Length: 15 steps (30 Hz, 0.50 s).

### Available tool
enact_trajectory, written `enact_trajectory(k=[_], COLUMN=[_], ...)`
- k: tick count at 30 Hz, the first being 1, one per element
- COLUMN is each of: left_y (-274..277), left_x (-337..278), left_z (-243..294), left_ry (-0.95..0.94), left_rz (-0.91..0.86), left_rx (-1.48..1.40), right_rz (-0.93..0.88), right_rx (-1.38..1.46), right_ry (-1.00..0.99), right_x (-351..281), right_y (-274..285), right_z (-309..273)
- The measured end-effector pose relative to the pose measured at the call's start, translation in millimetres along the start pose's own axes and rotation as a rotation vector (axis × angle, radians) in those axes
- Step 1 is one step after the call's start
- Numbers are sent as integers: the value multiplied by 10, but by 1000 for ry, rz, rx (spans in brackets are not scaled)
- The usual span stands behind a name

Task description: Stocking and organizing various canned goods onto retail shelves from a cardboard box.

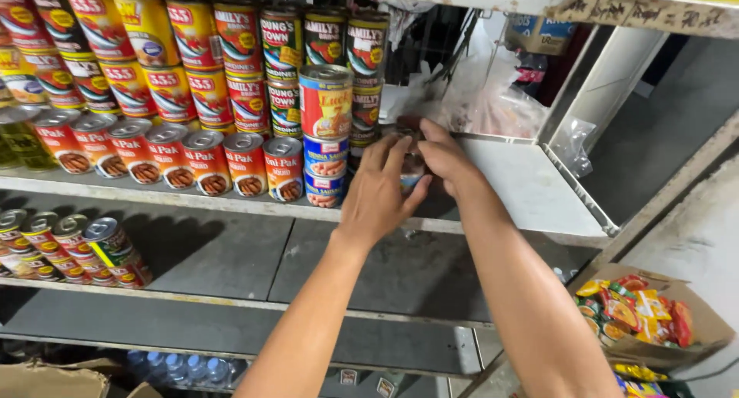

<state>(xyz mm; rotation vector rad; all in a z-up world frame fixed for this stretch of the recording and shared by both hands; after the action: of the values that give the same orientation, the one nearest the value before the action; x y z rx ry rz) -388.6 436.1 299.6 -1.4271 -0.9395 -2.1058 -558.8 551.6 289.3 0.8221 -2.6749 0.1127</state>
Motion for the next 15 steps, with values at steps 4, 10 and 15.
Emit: enact_trajectory(k=[4, 10, 15], left_y=[-23, 8, 1], left_x=[1, -38, -62], left_z=[11, 9, -37], left_ry=[15, 170, 318], left_rz=[-7, 5, -14], left_rx=[33, -12, -98], right_rz=[234, 711, 620], right_rx=[-396, -479, -216], right_ry=[315, 778, 851], right_x=[-114, -567, -613], right_y=[-40, -92, -137], right_z=[-169, -427, -433])
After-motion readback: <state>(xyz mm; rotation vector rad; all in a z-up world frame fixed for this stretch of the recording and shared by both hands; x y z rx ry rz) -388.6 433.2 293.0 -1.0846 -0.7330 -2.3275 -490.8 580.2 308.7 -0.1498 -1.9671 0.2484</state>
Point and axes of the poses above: each hand's wrist, its own x-axis towards the middle knuckle, its own y-axis out of the back of the hand, z = x × y, the point moved 4 cm from there along x, towards the middle knuckle, and after that the axes turned 2 degrees about y, right-handed, at the moved point
